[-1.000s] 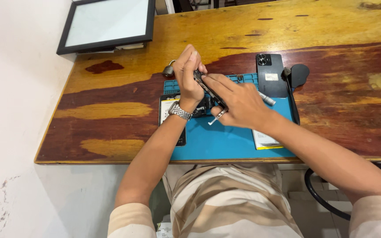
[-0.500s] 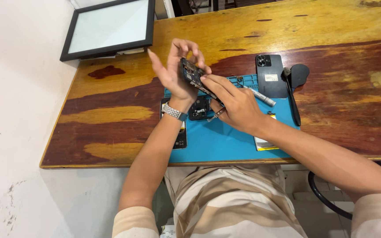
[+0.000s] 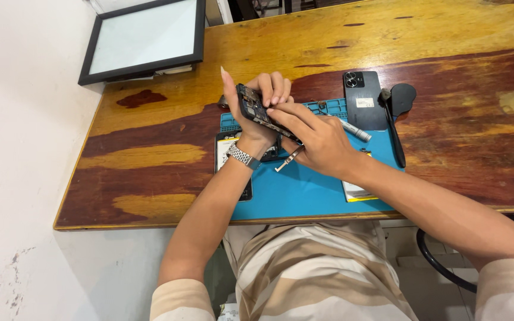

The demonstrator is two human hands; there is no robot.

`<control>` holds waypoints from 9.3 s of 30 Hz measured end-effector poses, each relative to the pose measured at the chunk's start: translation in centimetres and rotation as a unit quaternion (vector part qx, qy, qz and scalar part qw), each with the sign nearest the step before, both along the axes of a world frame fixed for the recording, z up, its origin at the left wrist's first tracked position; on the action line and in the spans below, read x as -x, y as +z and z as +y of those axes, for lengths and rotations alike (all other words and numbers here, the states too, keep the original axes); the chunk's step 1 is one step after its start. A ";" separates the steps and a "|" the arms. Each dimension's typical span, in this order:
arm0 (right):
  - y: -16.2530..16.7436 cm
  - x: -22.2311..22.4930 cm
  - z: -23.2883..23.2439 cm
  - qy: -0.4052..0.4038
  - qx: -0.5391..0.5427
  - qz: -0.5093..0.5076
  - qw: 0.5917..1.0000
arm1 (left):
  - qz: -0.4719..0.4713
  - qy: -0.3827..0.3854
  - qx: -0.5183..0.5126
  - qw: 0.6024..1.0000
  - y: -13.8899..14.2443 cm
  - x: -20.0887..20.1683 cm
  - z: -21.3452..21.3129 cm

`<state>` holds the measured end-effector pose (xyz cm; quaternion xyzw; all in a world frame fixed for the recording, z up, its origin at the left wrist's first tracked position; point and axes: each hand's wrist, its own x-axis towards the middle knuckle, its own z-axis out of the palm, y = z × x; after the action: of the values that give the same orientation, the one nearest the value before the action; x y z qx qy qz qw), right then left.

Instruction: The person uses a metal spudger to pry and separate the screen assembly from the smartphone frame. They carefully work around the edges to release adhesive, then lift the screen to expose the internal components and disconnect a ribbon cable.

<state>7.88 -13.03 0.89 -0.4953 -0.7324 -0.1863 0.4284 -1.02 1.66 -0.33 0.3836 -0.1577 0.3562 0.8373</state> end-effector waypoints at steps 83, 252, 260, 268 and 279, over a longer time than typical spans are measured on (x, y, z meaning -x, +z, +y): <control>3.2 -5.9 -0.7 -0.105 -0.036 -0.139 0.984 | 0.080 0.514 -0.612 0.596 4.6 2.9 3.0; 3.4 -5.8 -1.3 -0.076 -0.036 -0.169 0.982 | 0.098 0.484 -0.608 0.621 4.5 2.3 1.4; 3.2 -5.9 -1.3 -0.074 -0.032 -0.169 0.982 | 0.115 0.479 -0.618 0.614 4.4 2.3 1.4; 3.4 -5.9 -1.4 -0.070 -0.035 -0.166 0.983 | 0.113 0.456 -0.598 0.650 4.3 2.2 1.1; 3.4 -5.9 -1.5 -0.073 -0.036 -0.157 0.984 | 0.128 0.453 -0.582 0.663 4.1 1.9 0.8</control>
<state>13.82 -14.56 4.26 -0.4961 -0.7453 -0.3192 0.3107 -2.90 2.43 3.80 0.8587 -0.0312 0.4749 0.1899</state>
